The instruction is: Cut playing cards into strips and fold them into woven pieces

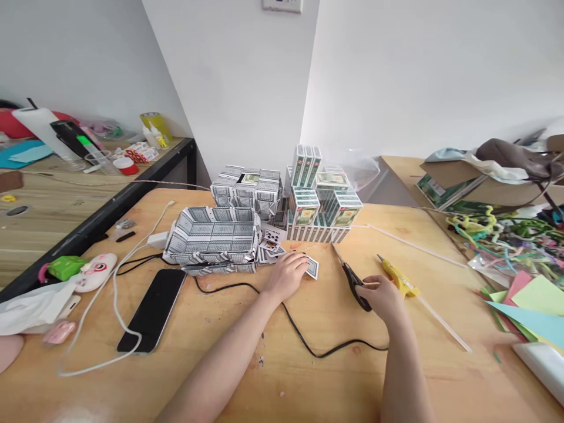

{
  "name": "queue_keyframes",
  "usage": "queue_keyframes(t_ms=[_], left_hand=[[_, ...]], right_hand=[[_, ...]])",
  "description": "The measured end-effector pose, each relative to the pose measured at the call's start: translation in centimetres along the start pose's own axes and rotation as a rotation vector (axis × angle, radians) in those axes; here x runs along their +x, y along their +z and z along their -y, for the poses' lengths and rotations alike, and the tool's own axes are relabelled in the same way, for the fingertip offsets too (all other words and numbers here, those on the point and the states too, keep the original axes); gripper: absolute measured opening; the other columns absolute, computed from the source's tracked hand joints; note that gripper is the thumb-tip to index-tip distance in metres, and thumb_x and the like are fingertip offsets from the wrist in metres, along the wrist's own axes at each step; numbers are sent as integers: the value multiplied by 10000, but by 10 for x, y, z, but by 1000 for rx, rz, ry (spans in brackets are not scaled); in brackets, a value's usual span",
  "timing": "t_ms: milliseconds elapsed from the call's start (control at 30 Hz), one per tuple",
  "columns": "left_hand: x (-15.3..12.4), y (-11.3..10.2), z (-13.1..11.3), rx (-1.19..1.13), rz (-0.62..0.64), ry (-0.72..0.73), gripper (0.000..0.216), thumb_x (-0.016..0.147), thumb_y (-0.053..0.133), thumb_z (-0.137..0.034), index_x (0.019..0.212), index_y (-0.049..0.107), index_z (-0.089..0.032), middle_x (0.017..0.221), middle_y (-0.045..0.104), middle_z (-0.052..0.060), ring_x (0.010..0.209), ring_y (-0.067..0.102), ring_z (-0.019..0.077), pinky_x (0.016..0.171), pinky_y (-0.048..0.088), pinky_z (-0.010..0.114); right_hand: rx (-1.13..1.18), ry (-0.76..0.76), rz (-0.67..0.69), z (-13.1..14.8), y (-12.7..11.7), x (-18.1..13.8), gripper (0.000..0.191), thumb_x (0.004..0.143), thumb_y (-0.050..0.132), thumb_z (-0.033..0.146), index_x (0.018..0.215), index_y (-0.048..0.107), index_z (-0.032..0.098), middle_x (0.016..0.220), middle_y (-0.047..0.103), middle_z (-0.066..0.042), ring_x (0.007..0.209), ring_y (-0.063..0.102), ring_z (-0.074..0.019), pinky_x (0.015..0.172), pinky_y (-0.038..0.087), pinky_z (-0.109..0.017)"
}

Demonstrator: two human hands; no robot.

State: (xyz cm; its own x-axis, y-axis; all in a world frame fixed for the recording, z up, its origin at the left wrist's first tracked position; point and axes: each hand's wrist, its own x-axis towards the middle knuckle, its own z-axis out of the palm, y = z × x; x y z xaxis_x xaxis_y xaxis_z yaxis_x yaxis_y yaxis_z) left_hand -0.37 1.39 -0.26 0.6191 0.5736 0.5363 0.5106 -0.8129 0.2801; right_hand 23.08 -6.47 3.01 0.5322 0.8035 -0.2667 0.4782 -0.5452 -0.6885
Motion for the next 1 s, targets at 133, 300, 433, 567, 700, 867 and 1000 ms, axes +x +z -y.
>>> queue_keyframes(t_ms=[133,300,433,567,700,867,1000], left_hand=[[0,0,1,-23,4,-6,243,819,426,-106,953,614,-184,1009,645,51,1025,539,175,943,386,398],[0,0,0,-143,-68,-128,192,804,477,-153,912,628,-202,944,652,43,977,558,175,866,443,355],[1,-1,0,-285,-199,-261,174,786,481,-134,879,616,-192,927,634,56,935,575,152,828,463,307],[2,-3,0,-457,-309,-350,135,769,478,-117,855,563,-176,972,630,74,965,576,160,808,469,308],[2,-1,0,-698,-333,-481,108,773,461,-135,869,488,-178,1092,603,104,944,596,169,718,496,294],[6,-2,-1,-968,-418,-707,150,773,498,-246,903,502,-171,948,647,75,792,635,164,652,512,285],[13,-4,0,-1238,-425,-883,314,702,594,-326,953,529,-149,829,657,52,585,624,140,502,504,252]], right_hand=[[397,46,309,5,-13,-5,312,564,669,300,811,513,190,688,659,-78,551,600,-192,459,425,-284],[542,42,573,16,-20,-12,379,550,726,329,837,529,179,561,593,2,405,458,-95,369,292,-204],[696,9,561,26,-7,-16,397,599,704,362,911,536,185,558,531,24,394,406,-70,354,230,-181],[768,-43,482,36,21,-20,402,595,704,368,889,552,140,519,465,40,367,344,-53,333,198,-180],[773,-189,492,40,41,-24,393,631,680,335,951,542,155,525,414,63,374,312,-51,344,218,-190],[689,-344,572,35,37,-24,404,722,603,363,1072,499,191,697,472,10,521,400,-89,454,326,-219],[613,-409,654,33,25,-24,396,773,544,390,1112,477,195,753,482,-15,610,446,-126,550,373,-258]])
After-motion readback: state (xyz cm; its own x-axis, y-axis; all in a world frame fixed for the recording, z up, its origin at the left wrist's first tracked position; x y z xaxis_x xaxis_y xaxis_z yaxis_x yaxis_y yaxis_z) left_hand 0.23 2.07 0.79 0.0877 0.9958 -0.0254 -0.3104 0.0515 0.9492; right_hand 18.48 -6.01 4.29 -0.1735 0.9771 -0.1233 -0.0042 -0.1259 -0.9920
